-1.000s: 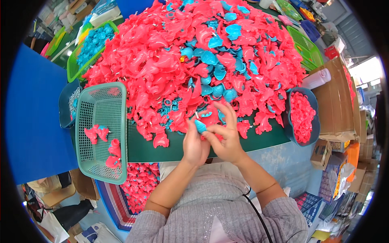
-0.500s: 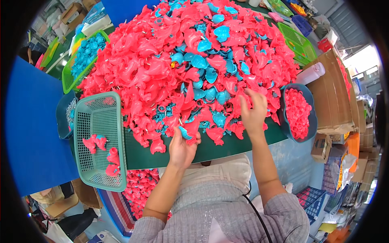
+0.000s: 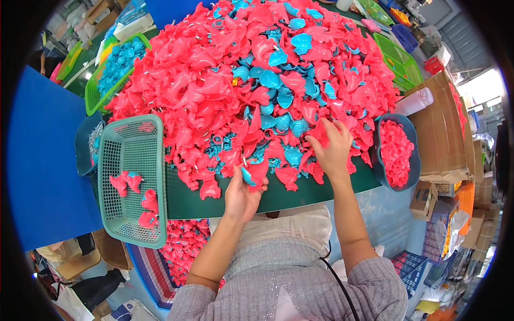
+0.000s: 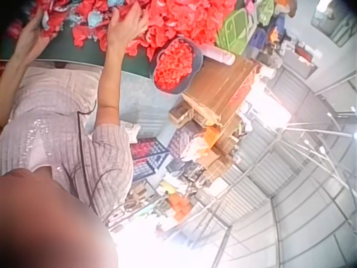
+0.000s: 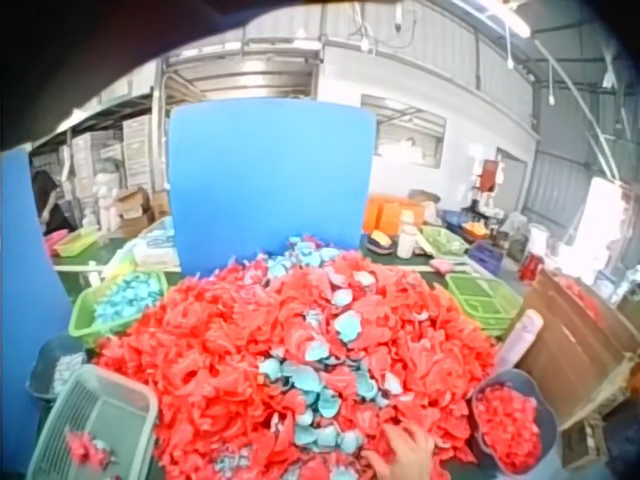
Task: Assembling small pink and blue plastic parts by joining them together at a factory workbench.
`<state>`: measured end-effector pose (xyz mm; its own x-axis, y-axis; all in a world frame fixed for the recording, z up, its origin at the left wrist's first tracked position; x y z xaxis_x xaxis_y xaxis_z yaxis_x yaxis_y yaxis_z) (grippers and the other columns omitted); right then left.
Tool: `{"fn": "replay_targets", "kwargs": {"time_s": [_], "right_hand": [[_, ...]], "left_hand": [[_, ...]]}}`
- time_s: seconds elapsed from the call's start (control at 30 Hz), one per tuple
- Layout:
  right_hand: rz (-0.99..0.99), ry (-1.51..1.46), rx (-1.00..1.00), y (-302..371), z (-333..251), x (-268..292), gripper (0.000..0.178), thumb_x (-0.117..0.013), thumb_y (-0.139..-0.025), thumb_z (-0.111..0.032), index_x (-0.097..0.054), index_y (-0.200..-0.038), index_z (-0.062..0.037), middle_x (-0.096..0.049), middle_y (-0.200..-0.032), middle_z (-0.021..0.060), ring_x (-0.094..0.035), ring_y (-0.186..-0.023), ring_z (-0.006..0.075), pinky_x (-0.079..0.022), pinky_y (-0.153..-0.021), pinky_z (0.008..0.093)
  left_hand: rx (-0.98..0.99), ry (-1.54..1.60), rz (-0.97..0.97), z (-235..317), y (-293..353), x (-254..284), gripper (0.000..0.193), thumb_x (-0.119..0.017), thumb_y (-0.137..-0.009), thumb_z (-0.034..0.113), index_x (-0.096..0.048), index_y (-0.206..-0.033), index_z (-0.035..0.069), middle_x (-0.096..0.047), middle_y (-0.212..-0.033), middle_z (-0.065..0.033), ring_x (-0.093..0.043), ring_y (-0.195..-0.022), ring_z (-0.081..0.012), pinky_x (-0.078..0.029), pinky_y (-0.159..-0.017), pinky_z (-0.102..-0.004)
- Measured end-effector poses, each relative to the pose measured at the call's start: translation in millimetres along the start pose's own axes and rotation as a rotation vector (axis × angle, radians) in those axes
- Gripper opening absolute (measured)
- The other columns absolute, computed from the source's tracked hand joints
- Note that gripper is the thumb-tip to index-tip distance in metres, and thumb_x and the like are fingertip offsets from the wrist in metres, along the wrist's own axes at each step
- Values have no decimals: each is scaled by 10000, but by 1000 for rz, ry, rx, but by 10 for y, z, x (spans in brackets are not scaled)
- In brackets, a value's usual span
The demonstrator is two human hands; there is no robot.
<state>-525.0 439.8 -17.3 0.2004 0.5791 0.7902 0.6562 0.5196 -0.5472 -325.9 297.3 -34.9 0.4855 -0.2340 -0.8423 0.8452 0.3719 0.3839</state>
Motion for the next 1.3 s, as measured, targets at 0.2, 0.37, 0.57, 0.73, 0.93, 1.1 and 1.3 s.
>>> {"fn": "replay_targets", "kwargs": {"time_s": [0.2,0.37,0.57,0.73,0.93,1.1,1.3], "right_hand": [[188,11,-295,-41,542,256,282,-693,-819,-146,-644,-1074,-35,-649,-1002,138,-586,-979,292,-463,-846,379],[201,5,-223,-65,745,310,205,-663,-815,-86,-649,-1007,-14,-650,-929,150,-593,-902,324,-468,-787,389],[73,-163,-122,190,453,281,175,-678,-798,-22,-641,-965,14,-653,-882,127,-613,-713,208,-489,-659,300],[44,-168,-226,380,450,198,353,-679,-782,-2,-615,-1128,-20,-647,-1047,137,-612,-761,218,-493,-673,313],[-10,13,40,340,370,277,492,-625,-792,39,-543,-1269,-50,-608,-1145,156,-556,-983,328,-470,-823,385],[126,-67,-297,298,600,524,337,-665,-789,-38,-625,-1123,-37,-641,-914,143,-580,-866,316,-478,-737,377],[37,41,-184,394,695,435,348,-772,-726,-129,-649,-1032,-20,-657,-945,136,-604,-868,291,-492,-757,380]], "left_hand": [[0,-9,-4,49,28,89,434,-357,-997,461,-475,-1234,118,-602,-1061,-59,-570,-843,-203,-438,-755,-336],[17,-10,-7,34,20,97,429,-359,-997,459,-487,-1216,114,-605,-1052,-57,-572,-839,-203,-438,-757,-337],[-9,34,22,39,19,-8,407,-374,-1006,417,-517,-1143,61,-614,-961,-85,-576,-805,-218,-443,-706,-337],[4,10,24,51,74,-38,415,-352,-1015,395,-496,-1183,44,-608,-955,-103,-578,-808,-219,-443,-703,-329],[12,-62,-13,48,88,-120,414,-328,-1021,382,-490,-1198,45,-609,-970,-114,-581,-795,-218,-441,-701,-327],[29,2,-102,73,106,-70,404,-344,-1009,421,-496,-1209,105,-591,-1105,-76,-556,-869,-221,-432,-755,-345],[95,40,5,-12,77,-174,394,-344,-1016,391,-509,-1169,67,-605,-1014,-93,-552,-820,-223,-424,-731,-349]]}}
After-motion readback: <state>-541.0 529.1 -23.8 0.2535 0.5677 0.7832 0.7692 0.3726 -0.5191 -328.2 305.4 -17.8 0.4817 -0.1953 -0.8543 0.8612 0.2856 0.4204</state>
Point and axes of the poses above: each hand's wrist, its own y-axis away from the middle knuckle, its own x-axis out of the back of the hand, z = x × y, the point moved 1 cm from there along -y, towards the middle knuckle
